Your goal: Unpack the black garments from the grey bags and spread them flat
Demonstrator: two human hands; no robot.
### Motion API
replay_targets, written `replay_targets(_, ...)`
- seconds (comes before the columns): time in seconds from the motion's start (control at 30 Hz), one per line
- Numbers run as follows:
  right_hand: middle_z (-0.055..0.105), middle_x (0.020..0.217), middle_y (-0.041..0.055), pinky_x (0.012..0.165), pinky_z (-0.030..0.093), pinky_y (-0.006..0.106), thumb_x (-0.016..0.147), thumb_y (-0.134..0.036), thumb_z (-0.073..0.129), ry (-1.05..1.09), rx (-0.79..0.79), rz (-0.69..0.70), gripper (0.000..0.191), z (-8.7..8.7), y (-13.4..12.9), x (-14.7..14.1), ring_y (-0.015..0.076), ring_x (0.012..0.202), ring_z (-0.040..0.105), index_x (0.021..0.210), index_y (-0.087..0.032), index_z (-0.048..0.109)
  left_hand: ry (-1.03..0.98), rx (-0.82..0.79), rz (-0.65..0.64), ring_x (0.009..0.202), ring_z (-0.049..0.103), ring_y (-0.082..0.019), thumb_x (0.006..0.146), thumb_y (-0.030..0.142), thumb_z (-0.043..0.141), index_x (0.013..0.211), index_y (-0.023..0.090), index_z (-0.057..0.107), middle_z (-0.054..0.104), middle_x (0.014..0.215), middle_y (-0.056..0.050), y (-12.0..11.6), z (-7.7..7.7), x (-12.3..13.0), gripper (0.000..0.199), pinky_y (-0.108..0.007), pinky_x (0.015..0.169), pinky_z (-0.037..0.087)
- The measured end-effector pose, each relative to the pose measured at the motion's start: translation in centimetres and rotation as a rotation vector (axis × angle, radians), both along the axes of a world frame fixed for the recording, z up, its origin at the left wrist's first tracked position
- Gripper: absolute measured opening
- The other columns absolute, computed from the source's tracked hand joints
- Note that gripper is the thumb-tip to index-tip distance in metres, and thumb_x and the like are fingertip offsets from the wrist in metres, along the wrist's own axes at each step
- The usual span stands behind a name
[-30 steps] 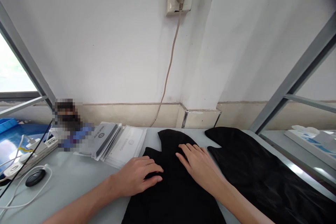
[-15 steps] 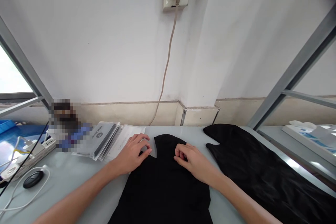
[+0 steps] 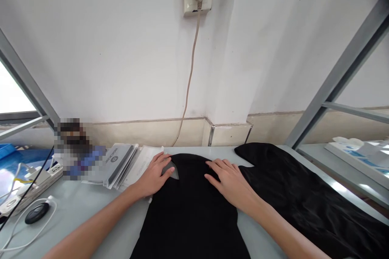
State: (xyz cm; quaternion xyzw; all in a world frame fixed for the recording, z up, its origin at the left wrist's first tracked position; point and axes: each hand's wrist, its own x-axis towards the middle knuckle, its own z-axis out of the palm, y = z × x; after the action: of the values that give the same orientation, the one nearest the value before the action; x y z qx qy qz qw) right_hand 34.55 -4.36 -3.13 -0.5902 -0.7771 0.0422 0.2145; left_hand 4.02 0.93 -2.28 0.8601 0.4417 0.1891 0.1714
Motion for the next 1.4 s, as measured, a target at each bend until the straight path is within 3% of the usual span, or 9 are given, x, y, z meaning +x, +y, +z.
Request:
replay_targets(0.1,0.061,0.148,0.0200,0.101,0.048,0.056,0.103,-0.038,0.049,-0.141,0.158,-0.118,0.047,-1.5,0.4,0.3,0.0410,0.133,0.057,0.145,-0.018,0.058,0.009,0.041,0.110,0.162,0.018,-0.035,0.106,0.064,0.045,0.150,0.022,0.057,0.043,0.166,-0.009,0.3,-1.0,-0.1,0.062,-0.058,0.129,0.029)
replay_targets(0.23,0.060,0.148,0.0206,0.096,0.052,0.054,0.106,-0.042,0.046,-0.162,0.168,-0.092,0.047,-2.1,0.2,0.0,0.0408,0.130,0.059,0.144,-0.017,0.055,-0.028,0.173,0.221,0.161,0.023,-0.038,0.106,0.059,0.051,0.139,0.022,0.062,0.046,0.164,-0.012,-0.3,-0.9,0.1,0.051,-0.063,0.126,0.033)
replay_targets(0.3,0.063,0.139,0.0218,0.089,0.053,0.052,0.106,-0.043,0.046,-0.162,0.168,-0.113,0.044,-1.7,-0.2,-0.2,0.0406,0.119,0.064,0.140,-0.017,0.055,-0.041,0.219,0.166,0.159,0.030,-0.034,0.108,0.052,0.050,0.140,0.022,0.059,0.047,0.163,-0.012,-1.1,-0.2,0.3,0.044,-0.061,0.127,0.032)
replay_targets(0.43,0.070,0.113,0.0180,0.067,0.051,0.041,0.106,-0.051,0.043,-0.147,-0.003,-0.207,0.038,-0.1,-0.8,-0.1,0.0358,0.089,0.073,0.120,-0.018,0.057,0.040,0.192,-0.138,0.155,0.040,-0.027,0.109,0.045,0.053,0.148,0.029,0.054,0.053,0.160,-0.006,-2.6,0.8,0.5,0.042,-0.056,0.133,0.022)
replay_targets(0.57,0.071,0.081,0.0101,0.057,0.041,0.036,0.106,-0.060,0.039,-0.197,-0.328,-0.312,0.041,2.0,-1.3,0.8,0.0360,0.074,0.073,0.090,-0.025,0.053,0.093,0.184,-0.143,0.152,0.045,-0.028,0.107,0.046,0.057,0.147,0.030,0.057,0.059,0.155,-0.004,-3.0,0.4,0.6,0.043,-0.057,0.133,0.018)
replay_targets(0.9,0.067,0.075,0.0051,0.061,0.041,0.034,0.097,-0.043,0.051,0.000,-0.398,-0.019,0.029,1.6,-0.9,2.7,0.0265,0.071,0.065,0.074,-0.027,0.042,0.099,0.178,-0.106,0.155,0.037,-0.032,0.107,0.048,0.055,0.146,0.029,0.056,0.057,0.154,-0.005,-3.1,-0.2,0.7,0.043,-0.062,0.132,0.019)
replay_targets(1.1,0.055,0.065,0.0009,0.056,0.035,0.031,0.094,-0.046,0.054,0.064,-0.626,0.090,0.037,3.8,-2.1,3.4,0.0218,0.062,0.054,0.067,-0.026,0.039,0.069,0.178,-0.073,0.155,0.037,-0.032,0.107,0.046,0.055,0.143,0.028,0.059,0.059,0.151,-0.005,-3.1,-0.4,0.7,0.040,-0.062,0.132,0.020)
replay_targets(1.23,0.050,0.061,-0.0007,0.057,0.033,0.031,0.097,-0.043,0.047,0.073,-0.496,0.074,0.038,4.1,-1.6,3.3,0.0207,0.060,0.051,0.066,-0.025,0.034,0.035,0.172,-0.077,0.155,0.037,-0.031,0.108,0.045,0.055,0.141,0.029,0.060,0.059,0.151,-0.005,-2.9,-0.6,0.6,0.037,-0.062,0.132,0.021)
replay_targets(1.4,0.064,0.080,0.0041,0.062,0.040,0.033,0.100,-0.044,0.038,0.040,-0.230,-0.115,0.032,2.8,-0.1,3.4,0.0245,0.070,0.064,0.074,-0.027,0.045,0.010,0.177,-0.065,0.154,0.039,-0.031,0.107,0.043,0.057,0.138,0.028,0.062,0.061,0.149,-0.006,-2.7,-0.7,0.6,0.035,-0.063,0.131,0.021)
